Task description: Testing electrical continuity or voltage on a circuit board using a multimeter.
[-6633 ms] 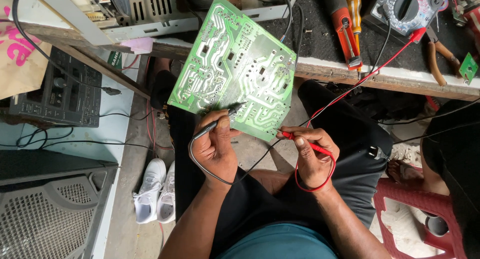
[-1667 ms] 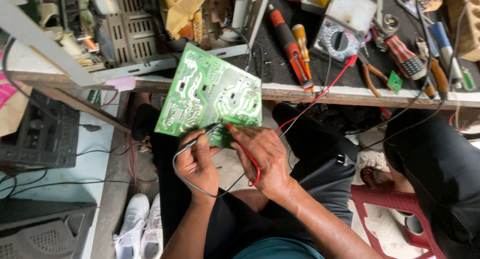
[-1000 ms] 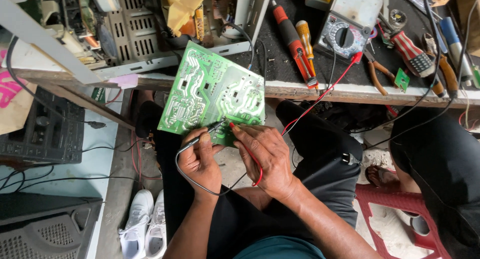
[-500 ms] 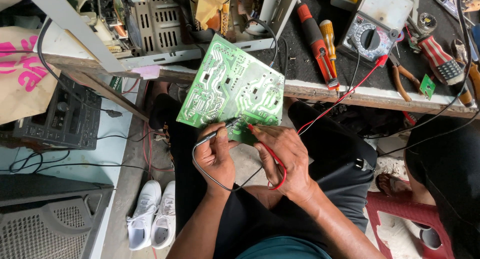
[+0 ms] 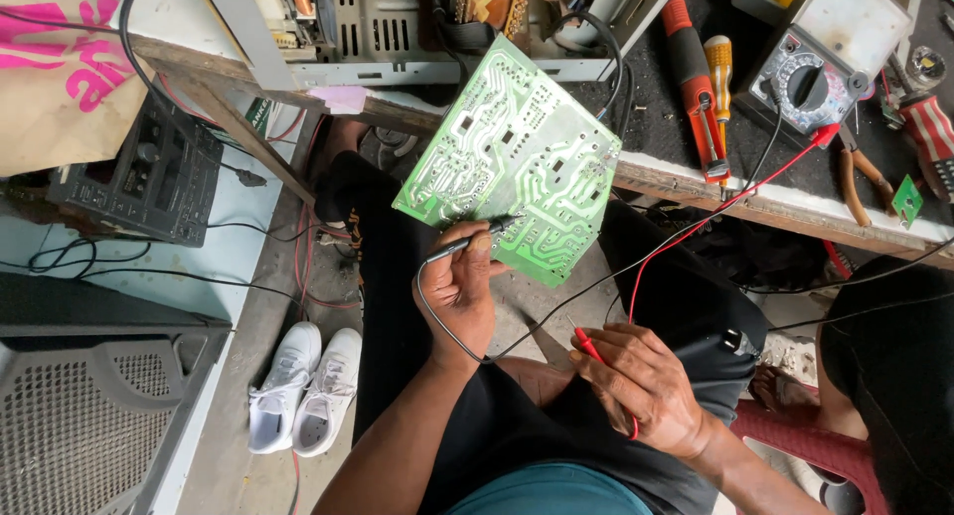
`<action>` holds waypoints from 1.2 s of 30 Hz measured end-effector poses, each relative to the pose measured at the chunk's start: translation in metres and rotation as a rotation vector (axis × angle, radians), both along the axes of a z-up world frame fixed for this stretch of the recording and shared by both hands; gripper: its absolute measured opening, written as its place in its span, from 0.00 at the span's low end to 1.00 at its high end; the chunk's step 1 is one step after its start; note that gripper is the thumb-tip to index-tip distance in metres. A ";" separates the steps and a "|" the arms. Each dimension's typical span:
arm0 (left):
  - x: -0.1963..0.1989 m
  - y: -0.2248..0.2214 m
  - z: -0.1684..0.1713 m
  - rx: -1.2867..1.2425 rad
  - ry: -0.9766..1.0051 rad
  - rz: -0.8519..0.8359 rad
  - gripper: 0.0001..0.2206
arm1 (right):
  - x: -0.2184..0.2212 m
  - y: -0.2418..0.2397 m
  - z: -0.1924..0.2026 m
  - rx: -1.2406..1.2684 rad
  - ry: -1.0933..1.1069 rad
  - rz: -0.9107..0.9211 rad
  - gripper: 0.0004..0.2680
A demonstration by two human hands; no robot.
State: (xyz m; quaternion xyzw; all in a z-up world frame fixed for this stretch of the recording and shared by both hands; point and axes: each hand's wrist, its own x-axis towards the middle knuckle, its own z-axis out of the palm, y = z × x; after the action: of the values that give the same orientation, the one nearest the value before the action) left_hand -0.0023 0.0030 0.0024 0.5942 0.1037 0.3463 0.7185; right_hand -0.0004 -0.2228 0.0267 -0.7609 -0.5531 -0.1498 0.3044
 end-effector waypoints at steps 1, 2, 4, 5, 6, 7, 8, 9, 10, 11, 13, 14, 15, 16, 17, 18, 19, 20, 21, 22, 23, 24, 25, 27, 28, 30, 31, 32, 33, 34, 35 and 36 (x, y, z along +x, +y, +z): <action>0.000 0.000 0.001 -0.003 0.001 -0.002 0.08 | -0.003 -0.011 -0.005 -0.003 0.001 -0.002 0.07; 0.000 0.000 0.002 0.013 0.006 0.003 0.08 | -0.006 -0.022 -0.010 -0.070 0.043 0.012 0.09; -0.001 0.000 0.002 0.026 0.015 0.011 0.08 | -0.016 -0.044 -0.019 -0.140 0.090 0.029 0.11; -0.001 0.000 0.002 0.023 0.011 0.008 0.08 | -0.021 -0.054 -0.023 -0.177 0.122 0.022 0.12; -0.001 0.000 0.002 0.019 0.007 0.004 0.08 | -0.025 -0.065 -0.027 -0.215 0.154 0.015 0.12; -0.001 0.000 0.002 0.016 0.008 0.008 0.08 | -0.031 -0.074 -0.035 -0.218 0.155 0.019 0.12; -0.001 0.000 0.003 0.012 0.000 -0.004 0.08 | -0.036 -0.082 -0.043 -0.222 0.165 -0.024 0.11; -0.002 0.000 0.003 0.008 -0.008 -0.013 0.09 | -0.041 -0.091 -0.051 -0.225 0.176 -0.065 0.11; -0.002 0.000 0.002 0.006 -0.008 -0.007 0.09 | -0.045 -0.096 -0.061 -0.228 0.175 -0.060 0.11; -0.002 0.000 0.002 0.000 -0.019 -0.013 0.09 | -0.048 -0.101 -0.071 -0.236 0.178 -0.085 0.11; -0.001 -0.001 -0.002 -0.003 -0.031 -0.013 0.09 | -0.051 -0.106 -0.084 -0.243 0.180 -0.104 0.11; -0.001 -0.001 -0.004 -0.018 -0.038 -0.020 0.09 | -0.051 -0.106 -0.087 -0.221 0.206 -0.117 0.11; 0.000 -0.001 -0.007 -0.032 -0.045 -0.028 0.10 | -0.050 -0.105 -0.090 -0.198 0.231 -0.132 0.11; 0.000 0.000 -0.005 -0.029 -0.046 -0.023 0.10 | -0.046 -0.104 -0.092 -0.195 0.230 -0.126 0.11; 0.000 -0.001 -0.004 -0.040 -0.041 -0.024 0.10 | -0.044 -0.104 -0.094 -0.203 0.235 -0.129 0.11; 0.000 -0.001 -0.004 -0.050 -0.035 -0.026 0.10 | -0.042 -0.104 -0.096 -0.211 0.241 -0.133 0.12; 0.001 -0.001 -0.002 -0.052 -0.036 -0.030 0.10 | -0.041 -0.103 -0.098 -0.213 0.240 -0.137 0.12; 0.002 0.000 -0.002 -0.042 -0.035 -0.029 0.09 | -0.039 -0.101 -0.099 -0.204 0.236 -0.157 0.11; 0.000 -0.001 -0.002 -0.037 -0.030 -0.024 0.09 | -0.038 -0.101 -0.100 -0.202 0.235 -0.173 0.11; -0.001 -0.003 -0.002 -0.044 -0.027 -0.023 0.09 | -0.040 -0.100 -0.100 -0.209 0.237 -0.173 0.11; 0.000 -0.002 -0.002 -0.044 -0.032 -0.024 0.09 | -0.040 -0.099 -0.100 -0.210 0.239 -0.182 0.11; 0.000 -0.002 -0.001 -0.043 -0.038 -0.024 0.09 | -0.039 -0.097 -0.099 -0.211 0.240 -0.191 0.10; 0.000 -0.002 -0.002 -0.046 -0.040 -0.015 0.09 | -0.039 -0.098 -0.100 -0.214 0.236 -0.183 0.10; 0.000 -0.001 -0.005 -0.014 -0.072 -0.025 0.10 | -0.040 -0.098 -0.102 -0.193 0.253 -0.175 0.10; 0.000 -0.001 -0.006 -0.015 -0.073 -0.014 0.10 | -0.039 -0.097 -0.102 -0.196 0.251 -0.164 0.10; 0.001 -0.004 -0.008 -0.093 -0.064 -0.027 0.09 | -0.039 -0.096 -0.102 -0.203 0.264 -0.185 0.10; 0.001 -0.003 -0.008 -0.096 -0.066 -0.023 0.09 | -0.038 -0.096 -0.102 -0.206 0.262 -0.182 0.10; 0.001 -0.002 -0.007 -0.070 -0.071 -0.028 0.09 | -0.038 -0.096 -0.102 -0.210 0.266 -0.187 0.10; 0.001 -0.002 -0.007 -0.044 -0.075 -0.034 0.10 | -0.038 -0.096 -0.102 -0.213 0.271 -0.192 0.10; 0.000 -0.002 -0.005 -0.046 -0.076 -0.031 0.10 | -0.038 -0.096 -0.104 -0.216 0.270 -0.190 0.10; 0.000 -0.001 -0.004 -0.053 -0.062 -0.039 0.10 | -0.038 -0.097 -0.105 -0.210 0.274 -0.196 0.10; -0.001 -0.001 -0.002 -0.060 -0.049 -0.048 0.11 | -0.038 -0.097 -0.107 -0.203 0.278 -0.202 0.10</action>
State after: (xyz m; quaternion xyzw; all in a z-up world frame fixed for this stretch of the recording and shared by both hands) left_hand -0.0029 0.0022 0.0003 0.5662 0.0822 0.3403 0.7462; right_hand -0.0387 -0.3198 -0.0801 -0.8527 -0.4389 -0.0164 0.2828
